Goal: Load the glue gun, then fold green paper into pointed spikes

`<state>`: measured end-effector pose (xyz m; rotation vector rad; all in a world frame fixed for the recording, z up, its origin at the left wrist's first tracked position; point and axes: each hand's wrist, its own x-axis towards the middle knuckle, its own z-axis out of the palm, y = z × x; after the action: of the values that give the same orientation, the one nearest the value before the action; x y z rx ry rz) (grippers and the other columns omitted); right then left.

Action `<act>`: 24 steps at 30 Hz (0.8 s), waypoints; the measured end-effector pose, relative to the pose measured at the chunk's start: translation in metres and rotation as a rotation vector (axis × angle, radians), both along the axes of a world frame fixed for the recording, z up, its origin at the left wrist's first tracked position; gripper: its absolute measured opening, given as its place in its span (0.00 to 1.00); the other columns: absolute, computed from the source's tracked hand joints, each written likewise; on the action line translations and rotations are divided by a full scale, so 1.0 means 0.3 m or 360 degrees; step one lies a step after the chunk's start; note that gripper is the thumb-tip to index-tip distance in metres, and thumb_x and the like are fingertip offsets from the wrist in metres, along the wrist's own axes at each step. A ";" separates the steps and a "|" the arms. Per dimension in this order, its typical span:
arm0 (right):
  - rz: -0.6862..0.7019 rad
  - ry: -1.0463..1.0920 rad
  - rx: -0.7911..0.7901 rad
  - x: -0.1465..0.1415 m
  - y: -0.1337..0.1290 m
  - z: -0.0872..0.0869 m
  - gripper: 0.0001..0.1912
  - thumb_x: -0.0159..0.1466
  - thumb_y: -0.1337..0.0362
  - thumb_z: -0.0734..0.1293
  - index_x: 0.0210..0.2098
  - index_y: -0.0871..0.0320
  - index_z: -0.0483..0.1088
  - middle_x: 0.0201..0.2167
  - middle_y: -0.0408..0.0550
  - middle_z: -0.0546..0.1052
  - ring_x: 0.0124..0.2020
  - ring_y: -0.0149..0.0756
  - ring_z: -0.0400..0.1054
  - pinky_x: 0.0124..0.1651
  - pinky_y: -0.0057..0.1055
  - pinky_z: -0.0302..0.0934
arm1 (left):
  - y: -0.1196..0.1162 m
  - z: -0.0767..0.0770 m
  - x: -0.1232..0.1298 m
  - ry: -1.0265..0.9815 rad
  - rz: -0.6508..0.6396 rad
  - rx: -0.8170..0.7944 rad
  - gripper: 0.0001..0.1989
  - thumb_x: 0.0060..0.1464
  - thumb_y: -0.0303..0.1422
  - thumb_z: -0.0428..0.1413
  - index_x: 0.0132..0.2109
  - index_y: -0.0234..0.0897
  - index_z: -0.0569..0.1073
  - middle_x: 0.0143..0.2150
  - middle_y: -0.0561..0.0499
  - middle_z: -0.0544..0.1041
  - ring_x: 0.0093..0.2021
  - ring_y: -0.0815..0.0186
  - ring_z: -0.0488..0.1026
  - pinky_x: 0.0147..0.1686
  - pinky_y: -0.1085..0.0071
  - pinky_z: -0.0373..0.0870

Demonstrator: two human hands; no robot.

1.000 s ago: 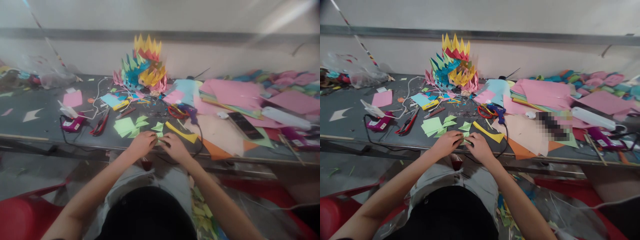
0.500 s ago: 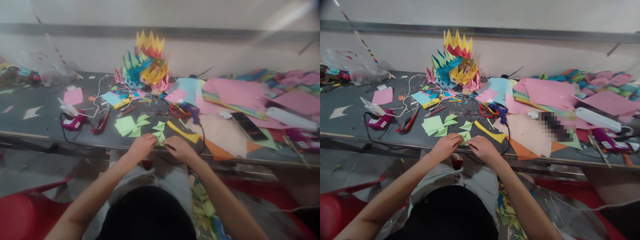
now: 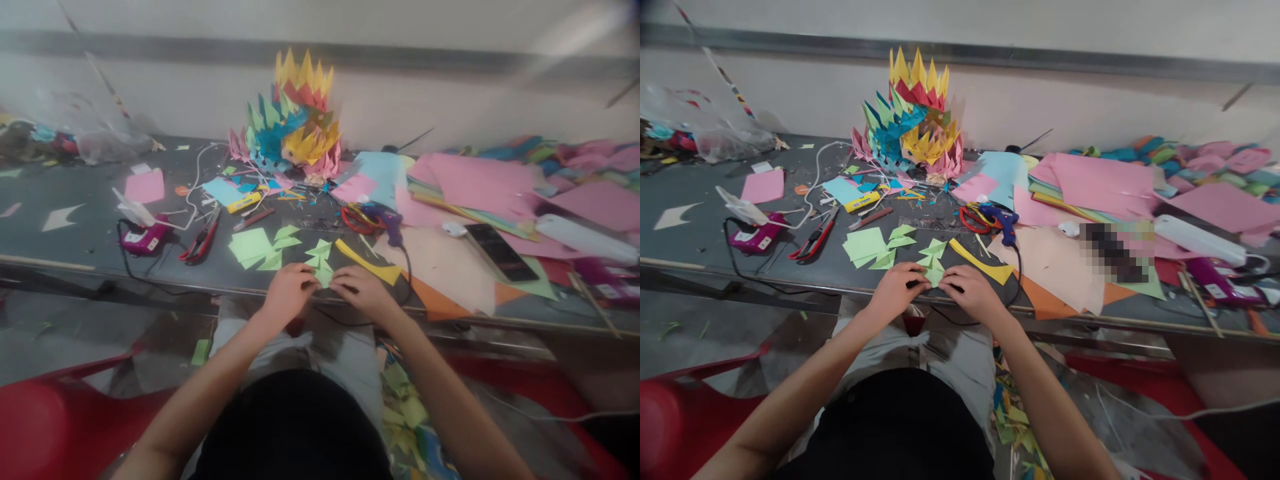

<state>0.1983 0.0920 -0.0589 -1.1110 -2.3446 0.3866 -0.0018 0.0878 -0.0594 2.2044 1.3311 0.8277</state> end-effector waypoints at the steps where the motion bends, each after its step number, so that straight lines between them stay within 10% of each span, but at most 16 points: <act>1: -0.0053 0.0051 -0.0060 -0.007 -0.001 0.002 0.11 0.63 0.61 0.61 0.31 0.55 0.74 0.35 0.48 0.76 0.37 0.37 0.68 0.42 0.36 0.62 | 0.001 -0.003 0.001 -0.0017 0.0004 -0.0005 0.04 0.51 0.30 0.58 0.32 0.39 0.78 0.41 0.50 0.77 0.43 0.61 0.72 0.46 0.62 0.68; 14: -0.0389 0.0276 -0.0259 -0.069 -0.002 0.002 0.06 0.56 0.67 0.65 0.23 0.57 0.68 0.27 0.45 0.72 0.31 0.34 0.66 0.35 0.30 0.59 | -0.003 -0.007 -0.001 0.0001 0.0011 0.0037 0.05 0.52 0.28 0.56 0.32 0.38 0.78 0.42 0.48 0.76 0.43 0.62 0.72 0.46 0.64 0.68; 24: -0.0430 0.0130 -0.0179 -0.076 0.010 -0.018 0.06 0.54 0.65 0.66 0.23 0.57 0.65 0.25 0.44 0.68 0.29 0.33 0.63 0.32 0.30 0.57 | -0.066 -0.016 -0.019 0.0502 -0.0279 0.0524 0.12 0.58 0.31 0.48 0.46 0.35 0.73 0.49 0.45 0.74 0.51 0.60 0.68 0.47 0.62 0.64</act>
<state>0.1756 0.0950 -0.0643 -1.4162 -2.0876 0.4585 -0.0074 0.0681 -0.0643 2.7586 1.1773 0.6937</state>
